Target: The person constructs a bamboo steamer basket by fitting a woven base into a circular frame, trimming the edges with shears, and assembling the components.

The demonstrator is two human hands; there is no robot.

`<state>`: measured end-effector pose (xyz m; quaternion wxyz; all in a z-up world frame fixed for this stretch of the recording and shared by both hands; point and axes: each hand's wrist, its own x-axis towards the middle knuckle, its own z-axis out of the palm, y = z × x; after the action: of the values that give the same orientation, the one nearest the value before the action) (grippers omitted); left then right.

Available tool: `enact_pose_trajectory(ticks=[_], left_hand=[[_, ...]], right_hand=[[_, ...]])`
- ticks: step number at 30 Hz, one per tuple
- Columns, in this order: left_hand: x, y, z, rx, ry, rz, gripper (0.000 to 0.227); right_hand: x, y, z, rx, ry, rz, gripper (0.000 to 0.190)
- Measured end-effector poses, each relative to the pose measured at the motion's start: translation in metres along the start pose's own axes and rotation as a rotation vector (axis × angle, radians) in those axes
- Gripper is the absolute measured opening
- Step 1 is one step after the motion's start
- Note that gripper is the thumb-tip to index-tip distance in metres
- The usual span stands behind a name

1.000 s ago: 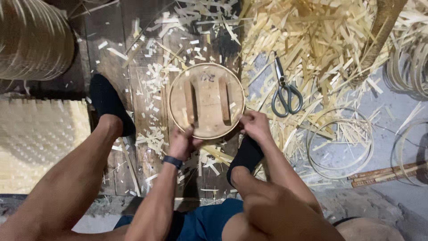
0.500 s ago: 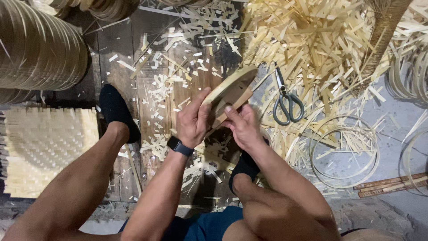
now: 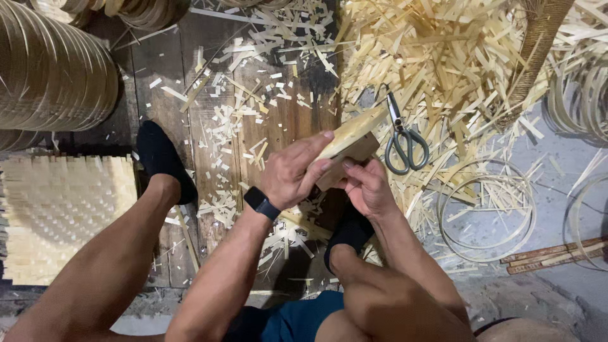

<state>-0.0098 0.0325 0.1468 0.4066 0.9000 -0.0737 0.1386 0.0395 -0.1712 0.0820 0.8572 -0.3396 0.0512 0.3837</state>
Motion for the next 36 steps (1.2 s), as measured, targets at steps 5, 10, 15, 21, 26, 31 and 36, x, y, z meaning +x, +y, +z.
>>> enact_pose_trajectory(ticks=[5, 10, 15, 21, 26, 31, 36], left_hand=[[-0.002, -0.031, -0.005, -0.028, -0.118, -0.770, 0.049], [-0.007, -0.094, -0.023, 0.028, 0.268, -0.720, 0.046], [-0.033, -0.156, -0.106, -0.034, 0.504, -0.667, 0.038], [-0.041, -0.178, -0.149, -0.318, 0.593, -0.884, 0.038], [-0.041, -0.192, -0.126, -0.378, 0.499, -1.113, 0.040], [-0.049, -0.223, -0.067, -0.635, 0.389, -1.059, 0.036], [-0.036, -0.225, -0.021, -0.666, 0.241, -1.001, 0.037]], right_hand=[[-0.007, 0.002, -0.014, -0.069, -0.146, -0.016, 0.048], [-0.040, 0.005, -0.054, 0.117, 0.002, -0.029, 0.064], [-0.030, 0.024, -0.103, 0.183, 0.038, 0.045, 0.071], [0.036, 0.082, -0.095, 0.069, -0.103, 0.129, 0.066], [0.047, 0.083, -0.063, -0.313, 0.117, 0.020, 0.055], [0.007, 0.059, -0.073, -0.077, 0.279, 0.108, 0.057], [-0.021, 0.074, -0.097, -0.334, 0.390, 0.123, 0.040]])
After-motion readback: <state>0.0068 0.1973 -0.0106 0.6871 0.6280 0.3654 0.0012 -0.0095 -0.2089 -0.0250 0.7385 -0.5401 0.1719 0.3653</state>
